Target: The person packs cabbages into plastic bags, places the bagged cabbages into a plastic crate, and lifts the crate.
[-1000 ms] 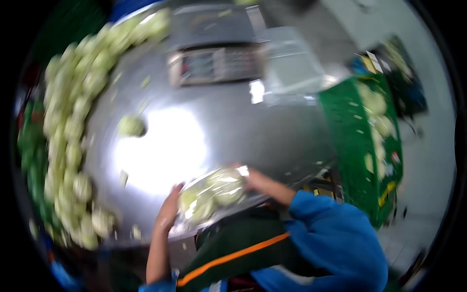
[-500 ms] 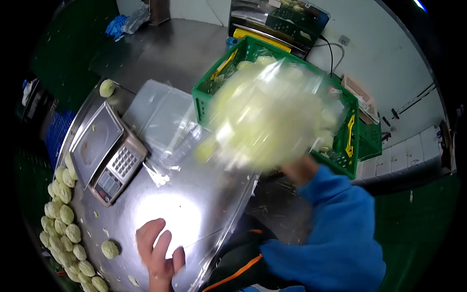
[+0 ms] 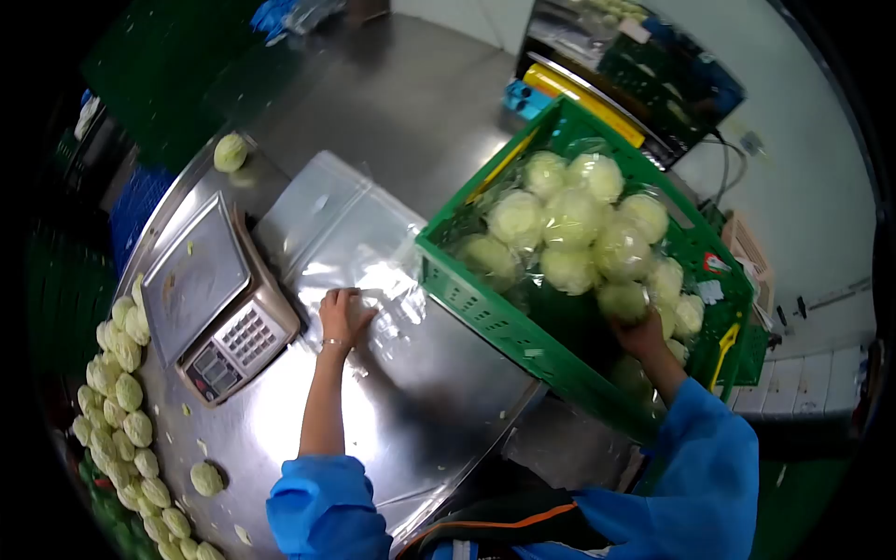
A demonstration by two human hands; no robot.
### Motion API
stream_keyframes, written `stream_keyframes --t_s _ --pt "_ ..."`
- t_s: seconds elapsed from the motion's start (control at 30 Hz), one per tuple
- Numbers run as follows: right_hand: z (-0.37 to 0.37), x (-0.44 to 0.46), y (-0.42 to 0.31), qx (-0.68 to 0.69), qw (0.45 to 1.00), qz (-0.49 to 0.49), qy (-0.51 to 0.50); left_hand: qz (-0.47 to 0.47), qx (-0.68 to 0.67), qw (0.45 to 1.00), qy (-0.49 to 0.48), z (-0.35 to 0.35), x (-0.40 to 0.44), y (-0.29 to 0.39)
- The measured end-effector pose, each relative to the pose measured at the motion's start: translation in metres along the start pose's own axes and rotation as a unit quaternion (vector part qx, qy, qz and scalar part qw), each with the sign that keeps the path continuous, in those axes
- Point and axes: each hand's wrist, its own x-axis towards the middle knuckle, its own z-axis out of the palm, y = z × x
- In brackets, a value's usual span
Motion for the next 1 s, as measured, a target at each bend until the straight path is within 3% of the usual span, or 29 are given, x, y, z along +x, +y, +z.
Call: stream_keyframes --t_s 0.07,0.13,0.2,0.23,0.3,0.37,0.43,0.47,0.5,0.53,0.6,0.63,0.67,0.7,0.77,0.8,0.83,0.87,0.93,0.97,1.0 --pt "-0.005 0.001 -0.003 0.018 0.993 0.041 0.107 -0.102 -0.07 0.99 -0.064 0.001 0.004 -0.014" --pt "-0.014 -0.013 -0.011 0.042 0.993 0.034 0.11 -0.213 -0.175 0.957 -0.092 -0.014 0.013 -0.013" --pt "0.034 -0.035 -0.013 0.043 0.97 0.016 0.241 -0.251 -0.215 0.936 -0.119 -0.03 0.022 -0.012" --pt "0.072 -0.056 -0.015 0.03 0.928 -0.006 0.372 -0.249 -0.228 0.933 -0.126 -0.029 0.021 -0.019" --pt "0.068 -0.082 -0.03 -0.089 0.95 -0.107 0.28 -0.061 -0.151 0.986 -0.027 -0.038 0.018 -0.002" --pt "0.104 -0.124 -0.015 -0.231 0.939 -0.22 0.129 0.004 -0.026 0.984 -0.176 -0.059 0.018 0.037" --pt "0.136 -0.153 0.013 -0.339 0.902 -0.266 0.032 0.187 0.106 0.976 0.046 -0.053 0.007 0.039" --pt "0.149 -0.161 0.029 -0.39 0.873 -0.292 -0.021 0.094 0.061 0.992 -0.06 -0.052 0.016 0.039" --pt "0.149 -0.164 0.047 -0.445 0.841 -0.301 -0.063 -0.045 -0.015 0.996 -0.073 -0.033 0.015 0.023" --pt "0.146 -0.161 0.071 -0.532 0.775 -0.327 -0.1 -0.048 0.047 0.995 -0.08 -0.006 0.013 -0.003" --pt "0.16 -0.167 0.119 -0.792 0.431 -0.424 -0.088 -0.053 0.11 0.99 -0.077 0.014 0.017 -0.035" --pt "0.162 -0.167 0.136 -0.83 0.342 -0.434 -0.08 -0.053 0.107 0.99 -0.069 0.015 0.021 -0.04" --pt "0.16 -0.167 0.149 -0.811 0.387 -0.433 -0.072 -0.057 0.102 0.991 -0.067 0.014 0.022 -0.04" --pt "0.154 -0.17 0.156 -0.794 0.432 -0.422 -0.068 -0.11 -0.026 0.992 -0.057 0.007 0.021 -0.035" --pt "0.134 -0.167 0.152 -0.738 0.482 -0.469 -0.051 -0.214 -0.267 0.939 -0.018 -0.02 0.02 -0.029" --pt "0.131 -0.16 0.155 -0.704 0.512 -0.49 -0.053 -0.188 -0.273 0.94 0.077 -0.039 0.011 -0.011" --pt "0.138 -0.162 0.164 -0.685 0.497 -0.532 -0.044 -0.162 -0.271 0.933 0.175 -0.059 -0.007 0.016" --pt "0.139 -0.156 0.172 -0.669 0.509 -0.532 -0.104 -0.069 -0.205 0.953 0.211 -0.086 -0.033 0.041" --pt "0.148 -0.144 0.201 -0.658 0.531 -0.49 -0.212 0.062 -0.104 0.969 0.215 -0.127 -0.095 0.075" --pt "0.158 -0.138 0.227 -0.662 0.538 -0.453 -0.258 0.1 -0.119 0.976 0.153 -0.145 -0.129 0.082" --pt "0.177 -0.141 0.258 -0.705 0.483 -0.431 -0.289 0.127 -0.087 0.982 0.11 -0.147 -0.159 0.075"
